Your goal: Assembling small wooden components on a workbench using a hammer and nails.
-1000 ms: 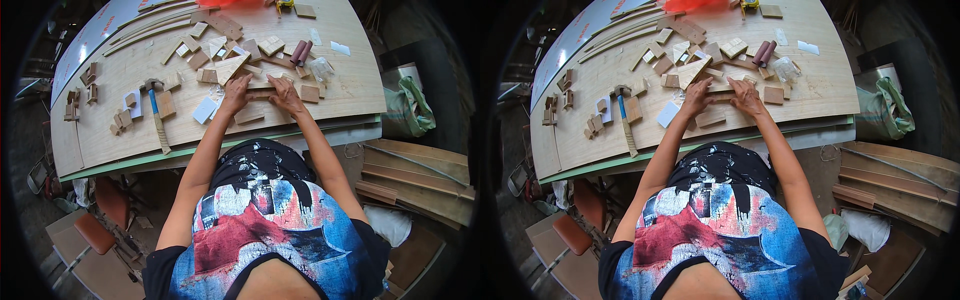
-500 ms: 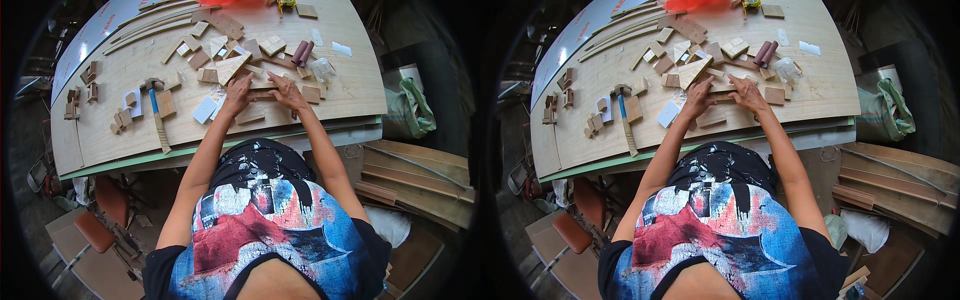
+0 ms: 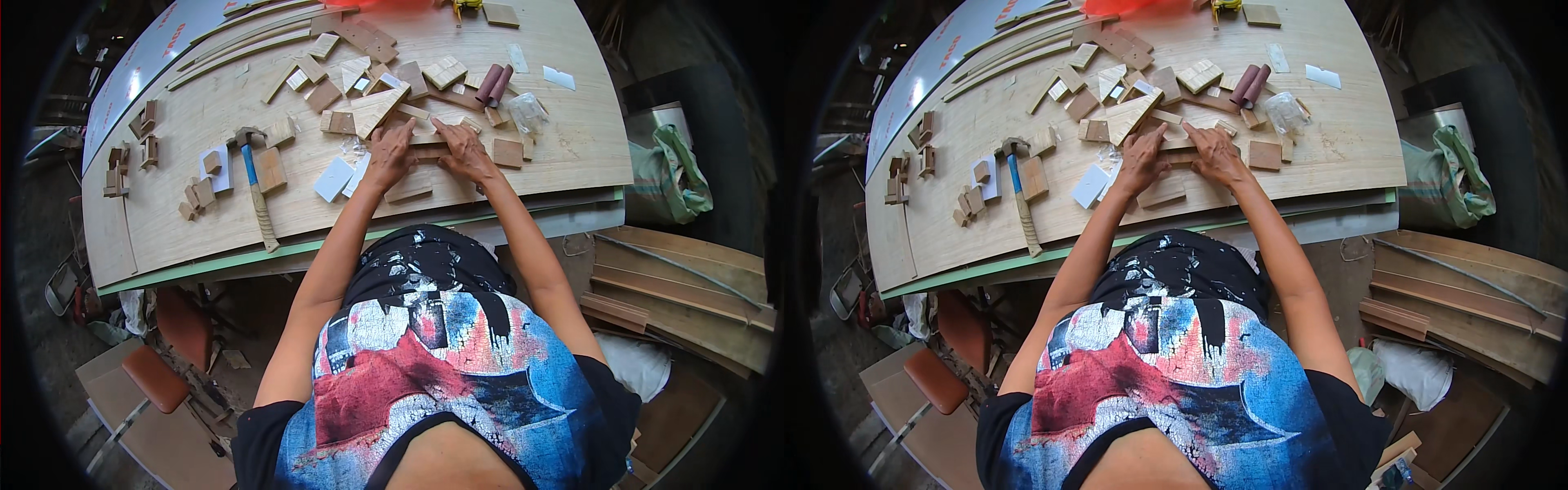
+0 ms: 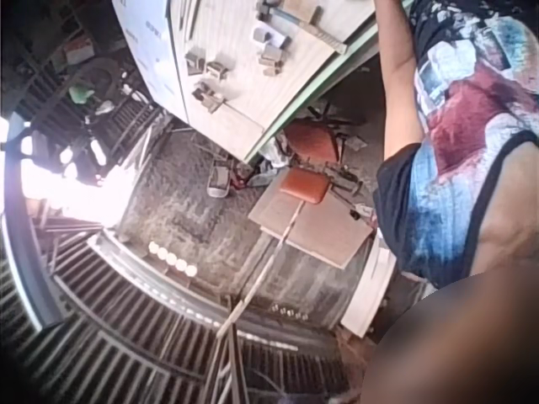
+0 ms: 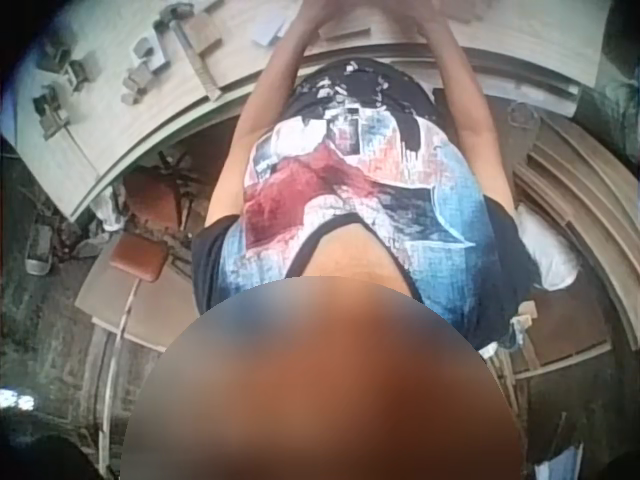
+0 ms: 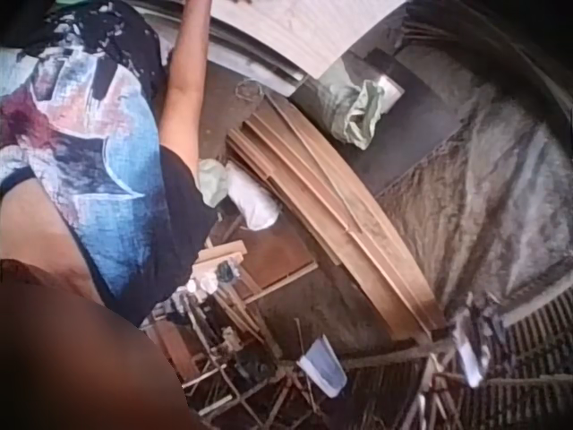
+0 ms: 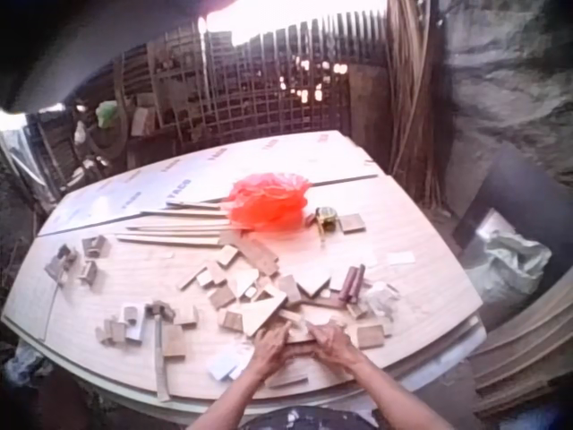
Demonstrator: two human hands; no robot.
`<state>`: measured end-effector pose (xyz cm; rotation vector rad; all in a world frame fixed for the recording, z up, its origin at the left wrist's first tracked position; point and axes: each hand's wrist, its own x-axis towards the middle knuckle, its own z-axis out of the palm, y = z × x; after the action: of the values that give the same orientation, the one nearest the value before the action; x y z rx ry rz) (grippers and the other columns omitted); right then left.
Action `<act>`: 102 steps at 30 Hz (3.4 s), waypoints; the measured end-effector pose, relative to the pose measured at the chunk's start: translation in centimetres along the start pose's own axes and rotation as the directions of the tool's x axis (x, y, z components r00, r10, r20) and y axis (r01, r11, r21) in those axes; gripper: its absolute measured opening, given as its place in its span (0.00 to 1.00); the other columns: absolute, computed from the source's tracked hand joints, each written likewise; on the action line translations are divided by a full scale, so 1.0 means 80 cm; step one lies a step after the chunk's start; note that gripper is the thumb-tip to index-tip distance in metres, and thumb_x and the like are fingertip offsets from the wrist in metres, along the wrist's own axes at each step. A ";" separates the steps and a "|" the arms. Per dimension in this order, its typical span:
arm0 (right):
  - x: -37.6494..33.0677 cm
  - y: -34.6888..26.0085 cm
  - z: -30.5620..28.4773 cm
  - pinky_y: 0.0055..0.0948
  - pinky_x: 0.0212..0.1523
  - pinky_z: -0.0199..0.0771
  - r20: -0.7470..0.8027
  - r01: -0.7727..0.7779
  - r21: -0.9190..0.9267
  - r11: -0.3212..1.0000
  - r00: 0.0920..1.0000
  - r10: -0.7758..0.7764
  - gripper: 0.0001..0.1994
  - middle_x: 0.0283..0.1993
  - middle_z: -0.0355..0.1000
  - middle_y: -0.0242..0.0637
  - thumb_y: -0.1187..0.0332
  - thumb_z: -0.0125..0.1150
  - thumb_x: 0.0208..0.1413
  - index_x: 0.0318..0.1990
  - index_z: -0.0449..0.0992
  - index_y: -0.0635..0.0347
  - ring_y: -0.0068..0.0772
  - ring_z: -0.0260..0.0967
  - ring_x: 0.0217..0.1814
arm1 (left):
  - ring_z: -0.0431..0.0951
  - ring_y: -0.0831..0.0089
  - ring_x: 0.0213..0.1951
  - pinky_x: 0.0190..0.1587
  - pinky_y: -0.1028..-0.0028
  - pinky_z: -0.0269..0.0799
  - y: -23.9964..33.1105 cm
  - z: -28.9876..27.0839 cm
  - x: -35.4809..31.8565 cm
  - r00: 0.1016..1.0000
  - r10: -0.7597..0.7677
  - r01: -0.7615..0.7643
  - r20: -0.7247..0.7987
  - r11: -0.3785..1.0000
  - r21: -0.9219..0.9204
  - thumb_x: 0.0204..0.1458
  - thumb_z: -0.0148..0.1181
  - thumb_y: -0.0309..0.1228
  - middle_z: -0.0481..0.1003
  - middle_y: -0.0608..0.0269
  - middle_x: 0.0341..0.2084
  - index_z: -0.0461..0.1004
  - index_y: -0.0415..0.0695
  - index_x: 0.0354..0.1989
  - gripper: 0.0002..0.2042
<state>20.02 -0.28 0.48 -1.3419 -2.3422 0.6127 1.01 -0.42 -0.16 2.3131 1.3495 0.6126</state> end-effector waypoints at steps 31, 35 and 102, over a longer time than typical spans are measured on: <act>-0.006 -0.013 0.005 0.39 0.55 0.51 -0.276 -0.020 -0.102 0.995 0.961 -0.009 0.20 0.45 0.67 0.39 0.73 0.51 0.45 0.50 0.63 0.56 0.35 0.64 0.47 | 0.71 0.65 0.36 0.42 0.69 0.61 -0.007 -0.003 0.000 0.984 -0.023 0.001 -0.179 0.993 -0.121 0.37 0.55 0.22 0.72 0.59 0.32 0.64 0.41 0.45 0.22; -0.012 -0.024 0.011 0.44 0.58 0.41 -0.251 0.020 -0.206 0.978 0.965 -0.072 0.21 0.54 0.58 0.42 0.66 0.48 0.49 0.51 0.61 0.59 0.38 0.53 0.57 | 0.65 0.63 0.48 0.53 0.64 0.51 0.010 0.001 -0.011 0.980 0.099 -0.072 -0.174 0.985 0.155 0.43 0.48 0.25 0.66 0.55 0.44 0.63 0.40 0.46 0.18; -0.009 -0.033 0.051 0.55 0.58 0.22 -0.099 0.061 -0.345 0.937 0.990 -0.101 0.26 0.61 0.48 0.42 0.59 0.43 0.50 0.55 0.55 0.62 0.37 0.40 0.64 | 0.48 0.63 0.59 0.55 0.46 0.21 0.031 0.022 -0.033 0.994 -0.108 0.113 -0.034 0.922 0.371 0.45 0.39 0.30 0.52 0.50 0.56 0.55 0.36 0.53 0.24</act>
<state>16.37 -2.83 -1.54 -1.3686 -2.4713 0.0993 2.58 -4.08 -0.76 2.4987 1.7157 0.3586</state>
